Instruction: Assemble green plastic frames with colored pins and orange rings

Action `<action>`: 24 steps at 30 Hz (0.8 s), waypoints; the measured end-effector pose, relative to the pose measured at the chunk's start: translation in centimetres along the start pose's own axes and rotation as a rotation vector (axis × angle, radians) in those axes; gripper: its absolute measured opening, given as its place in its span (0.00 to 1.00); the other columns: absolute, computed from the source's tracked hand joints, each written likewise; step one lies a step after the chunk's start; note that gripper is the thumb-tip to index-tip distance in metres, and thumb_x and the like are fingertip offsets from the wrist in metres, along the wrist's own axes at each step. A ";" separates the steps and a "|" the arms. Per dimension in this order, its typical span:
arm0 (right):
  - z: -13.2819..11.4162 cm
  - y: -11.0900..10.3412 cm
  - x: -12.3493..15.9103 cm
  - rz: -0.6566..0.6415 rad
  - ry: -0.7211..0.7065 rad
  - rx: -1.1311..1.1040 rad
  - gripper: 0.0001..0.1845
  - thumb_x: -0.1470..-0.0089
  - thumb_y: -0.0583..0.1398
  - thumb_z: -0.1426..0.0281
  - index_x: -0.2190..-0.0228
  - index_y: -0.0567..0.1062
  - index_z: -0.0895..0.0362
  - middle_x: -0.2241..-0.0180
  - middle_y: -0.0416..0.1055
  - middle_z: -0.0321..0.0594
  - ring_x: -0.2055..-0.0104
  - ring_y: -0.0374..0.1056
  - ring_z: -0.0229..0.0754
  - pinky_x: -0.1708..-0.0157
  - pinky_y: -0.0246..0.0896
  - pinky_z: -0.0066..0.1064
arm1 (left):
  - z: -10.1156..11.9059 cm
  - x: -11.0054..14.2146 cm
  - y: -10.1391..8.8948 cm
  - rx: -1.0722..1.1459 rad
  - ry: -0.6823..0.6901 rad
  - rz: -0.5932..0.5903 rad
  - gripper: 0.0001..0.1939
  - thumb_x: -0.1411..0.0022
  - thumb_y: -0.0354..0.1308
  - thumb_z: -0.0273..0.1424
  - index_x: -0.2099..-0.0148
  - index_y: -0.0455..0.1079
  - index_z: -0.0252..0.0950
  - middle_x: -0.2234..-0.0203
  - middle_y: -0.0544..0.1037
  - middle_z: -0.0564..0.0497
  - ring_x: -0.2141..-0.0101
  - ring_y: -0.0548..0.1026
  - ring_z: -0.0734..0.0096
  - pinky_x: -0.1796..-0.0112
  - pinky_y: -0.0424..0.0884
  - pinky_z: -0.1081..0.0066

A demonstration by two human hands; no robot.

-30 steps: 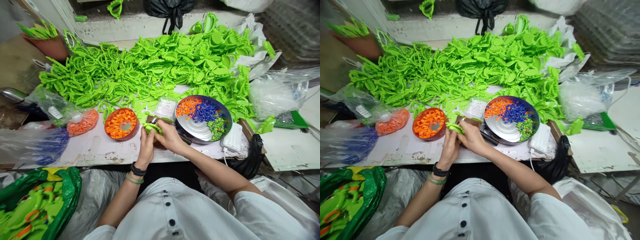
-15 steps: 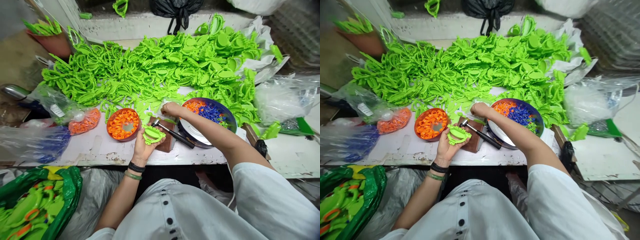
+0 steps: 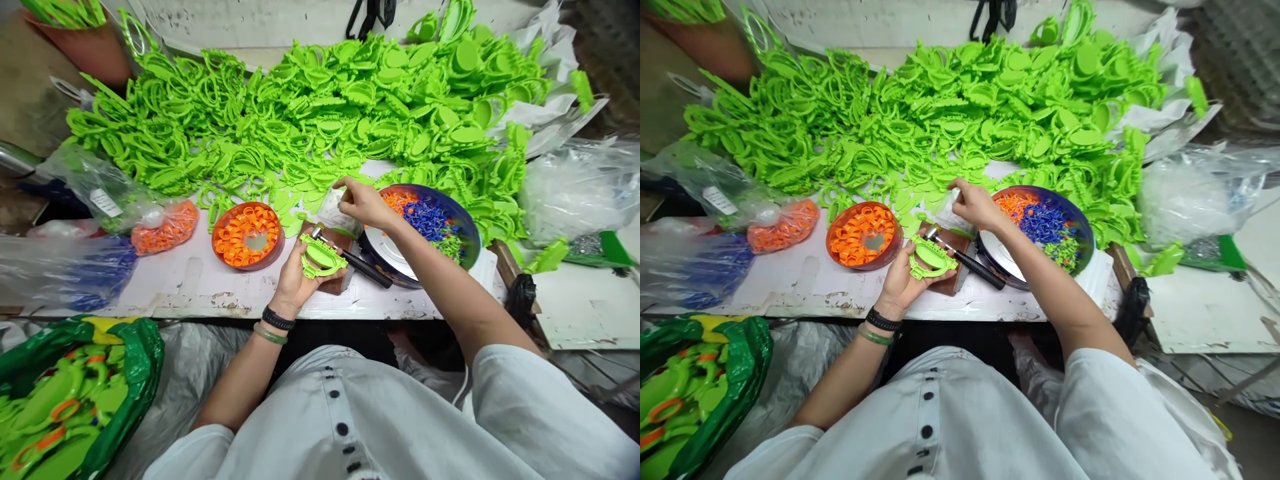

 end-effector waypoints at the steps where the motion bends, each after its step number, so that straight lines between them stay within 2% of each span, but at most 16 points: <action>1: -0.9 0.0 1.1 0.031 -0.034 -0.205 0.18 0.44 0.59 0.70 0.51 0.71 0.58 0.66 0.77 0.41 0.66 0.70 0.42 0.64 0.62 0.31 | -0.2 0.0 0.2 -0.016 -0.004 -0.008 0.21 0.32 0.49 0.34 0.37 0.59 0.47 0.60 0.77 0.46 0.58 0.79 0.53 0.62 0.78 0.46; 3: -2.7 0.7 3.4 0.042 -0.082 -0.473 0.12 0.42 0.59 0.64 0.57 0.72 0.56 0.67 0.77 0.39 0.67 0.70 0.40 0.65 0.63 0.31 | -0.6 0.0 0.7 -0.047 -0.021 -0.017 0.21 0.32 0.50 0.33 0.38 0.61 0.47 0.60 0.78 0.47 0.58 0.79 0.54 0.60 0.77 0.44; 4: -3.6 1.2 4.4 0.060 -0.095 -0.515 0.11 0.42 0.59 0.63 0.60 0.73 0.56 0.67 0.77 0.39 0.66 0.70 0.40 0.65 0.63 0.31 | -0.9 0.1 1.0 -0.057 -0.025 -0.019 0.21 0.32 0.50 0.32 0.38 0.61 0.48 0.58 0.78 0.47 0.57 0.78 0.55 0.59 0.77 0.43; 6: -4.9 2.1 6.2 0.131 -0.132 -0.451 0.09 0.42 0.60 0.63 0.65 0.74 0.56 0.67 0.76 0.39 0.64 0.70 0.41 0.63 0.62 0.32 | -1.3 0.1 1.5 -0.058 -0.025 -0.015 0.20 0.31 0.48 0.31 0.39 0.63 0.48 0.55 0.78 0.48 0.55 0.78 0.57 0.57 0.76 0.44; 8: -5.5 2.7 7.4 0.199 -0.182 -0.294 0.05 0.43 0.60 0.67 0.68 0.74 0.56 0.67 0.75 0.40 0.62 0.69 0.43 0.60 0.61 0.34 | -1.6 0.2 1.7 -0.050 -0.021 0.011 0.20 0.31 0.47 0.30 0.39 0.63 0.47 0.53 0.78 0.49 0.55 0.78 0.59 0.55 0.76 0.46; 12: -5.6 3.1 8.9 0.220 -0.207 -0.061 0.05 0.44 0.58 0.74 0.66 0.75 0.57 0.65 0.76 0.44 0.60 0.69 0.46 0.58 0.61 0.37 | -2.3 0.2 1.5 -0.052 -0.030 0.066 0.22 0.31 0.46 0.30 0.37 0.63 0.44 0.59 0.80 0.48 0.63 0.79 0.63 0.58 0.77 0.54; 18: -5.5 2.9 9.9 0.365 -0.199 -0.083 0.06 0.40 0.58 0.71 0.67 0.75 0.55 0.68 0.75 0.41 0.63 0.69 0.44 0.59 0.62 0.36 | -3.2 0.3 1.6 -0.036 -0.067 0.057 0.20 0.30 0.46 0.34 0.39 0.64 0.39 0.65 0.80 0.48 0.69 0.78 0.66 0.65 0.76 0.64; 21: -5.6 3.5 10.2 0.343 -0.227 -0.046 0.08 0.39 0.56 0.70 0.66 0.76 0.55 0.64 0.75 0.44 0.59 0.68 0.47 0.56 0.63 0.38 | -3.3 0.5 1.7 -0.048 -0.050 0.084 0.20 0.30 0.45 0.32 0.39 0.65 0.42 0.67 0.79 0.51 0.72 0.76 0.69 0.69 0.73 0.69; 24: -5.6 4.0 10.6 0.303 -0.219 -0.005 0.10 0.38 0.55 0.70 0.63 0.77 0.55 0.61 0.75 0.47 0.55 0.66 0.49 0.53 0.63 0.42 | -3.2 0.7 1.8 -0.066 -0.003 0.092 0.21 0.32 0.47 0.30 0.38 0.65 0.47 0.62 0.79 0.53 0.72 0.75 0.71 0.71 0.71 0.71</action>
Point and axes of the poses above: each hand's wrist, its own x-axis away from the middle knuckle, its own y-axis out of the palm, z = x × y, the point moved 3 cm from there along -x, towards the middle knuckle
